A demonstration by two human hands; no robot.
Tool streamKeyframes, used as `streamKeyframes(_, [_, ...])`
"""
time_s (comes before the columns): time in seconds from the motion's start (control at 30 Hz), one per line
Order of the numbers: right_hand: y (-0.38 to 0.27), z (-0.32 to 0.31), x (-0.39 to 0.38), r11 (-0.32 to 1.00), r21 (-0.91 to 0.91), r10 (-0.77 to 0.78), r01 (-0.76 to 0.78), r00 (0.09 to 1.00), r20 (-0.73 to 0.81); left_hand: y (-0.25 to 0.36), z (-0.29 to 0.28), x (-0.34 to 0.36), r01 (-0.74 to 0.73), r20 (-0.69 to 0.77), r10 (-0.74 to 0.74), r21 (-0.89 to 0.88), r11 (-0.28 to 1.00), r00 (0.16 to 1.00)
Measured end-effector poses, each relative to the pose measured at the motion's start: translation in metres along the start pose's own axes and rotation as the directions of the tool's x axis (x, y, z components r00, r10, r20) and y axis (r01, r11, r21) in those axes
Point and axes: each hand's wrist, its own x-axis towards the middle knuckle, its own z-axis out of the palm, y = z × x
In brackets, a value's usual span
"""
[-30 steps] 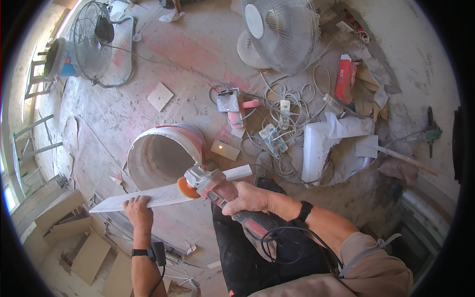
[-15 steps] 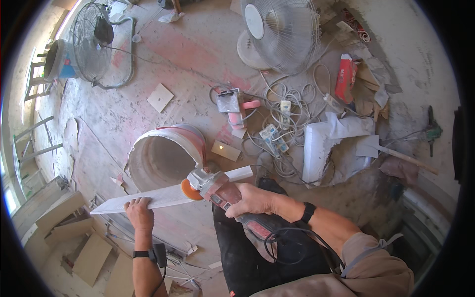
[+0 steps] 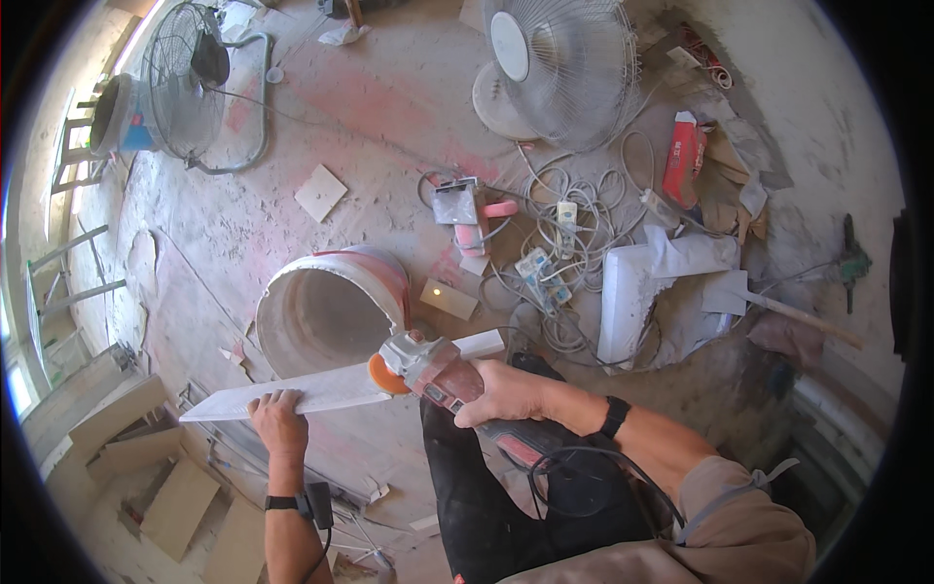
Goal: Using an angle grinder to cut or trim a wall tile and then placing it on a wall during renovation.
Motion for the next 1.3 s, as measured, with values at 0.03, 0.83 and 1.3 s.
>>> streamKeyframes(0.03, [-0.007, 0.001, -0.004, 0.999, -0.012, -0.031, 0.031, 0.999, 0.022, -0.002, -0.002, 0.001, 0.002, 0.002, -0.002, 0.002, 1.000, 1.000])
streamKeyframes(0.83, [-0.011, -0.006, -0.007, 0.993, -0.113, -0.016, 0.020, 0.999, 0.037, 0.001, -0.002, -0.003, 0.002, -0.011, -0.002, -0.011, 1.000, 1.000])
streamKeyframes(1.3, [-0.010, -0.005, -0.005, 0.995, -0.103, -0.003, 0.005, 1.000, 0.025, 0.003, -0.001, -0.004, -0.004, -0.024, 0.004, -0.003, 1.000, 1.000])
